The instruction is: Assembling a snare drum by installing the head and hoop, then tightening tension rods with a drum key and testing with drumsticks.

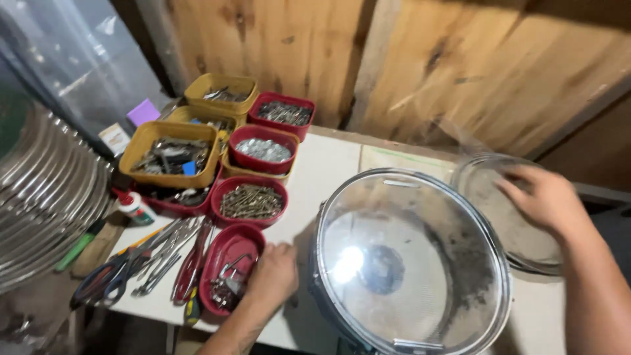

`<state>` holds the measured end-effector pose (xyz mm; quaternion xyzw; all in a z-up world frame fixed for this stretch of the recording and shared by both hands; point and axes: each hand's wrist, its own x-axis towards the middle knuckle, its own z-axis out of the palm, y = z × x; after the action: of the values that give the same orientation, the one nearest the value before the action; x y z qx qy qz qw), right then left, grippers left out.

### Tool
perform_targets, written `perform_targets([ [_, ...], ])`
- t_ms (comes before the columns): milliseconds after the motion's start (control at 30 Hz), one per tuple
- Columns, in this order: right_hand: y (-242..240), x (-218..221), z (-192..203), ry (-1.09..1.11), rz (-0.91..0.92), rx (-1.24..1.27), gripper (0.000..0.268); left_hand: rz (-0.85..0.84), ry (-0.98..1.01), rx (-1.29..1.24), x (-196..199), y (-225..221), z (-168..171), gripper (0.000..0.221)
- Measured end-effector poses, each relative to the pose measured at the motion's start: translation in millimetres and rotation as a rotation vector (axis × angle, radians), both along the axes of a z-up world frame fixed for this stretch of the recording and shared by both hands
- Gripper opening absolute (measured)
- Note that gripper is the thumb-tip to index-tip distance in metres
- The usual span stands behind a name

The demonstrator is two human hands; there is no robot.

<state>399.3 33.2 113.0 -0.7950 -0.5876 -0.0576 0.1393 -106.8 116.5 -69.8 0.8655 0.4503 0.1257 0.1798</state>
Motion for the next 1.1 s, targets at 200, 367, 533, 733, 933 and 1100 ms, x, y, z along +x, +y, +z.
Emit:
perform_targets([
  [200,-181.4,81.5,-107.0,0.186,-0.507,0.005,0.044,-0.174,0.083,0.119,8.6,20.8,-90.0,0.037],
  [367,-248.9,35.2,-182.2,0.478,-0.703,0.051,0.034,-0.069,0.134,-0.198,14.8,35.5,-35.2,0.037],
  [533,-195.0,-2.9,-154.2,0.513,-0.619,0.089,0.038,0.098,0.196,-0.306,14.0,79.5,-13.6,0.024],
  [733,-35.5,-56.7,-55.6,0.543,-0.135,0.115,0.040,0.413,-0.202,-0.105,50.2,110.3,105.0,0.032],
  [933,86.4,-60.9,-85.0,0.361,0.105,-0.216,0.053,-0.030,-0.328,0.028,181.7,123.1,130.6,0.026],
  [1100,89.5,-53.2,-93.5,0.416,0.024,-0.180,0.043,-0.296,-0.200,0.221,272.9,126.2,111.1,0.020],
])
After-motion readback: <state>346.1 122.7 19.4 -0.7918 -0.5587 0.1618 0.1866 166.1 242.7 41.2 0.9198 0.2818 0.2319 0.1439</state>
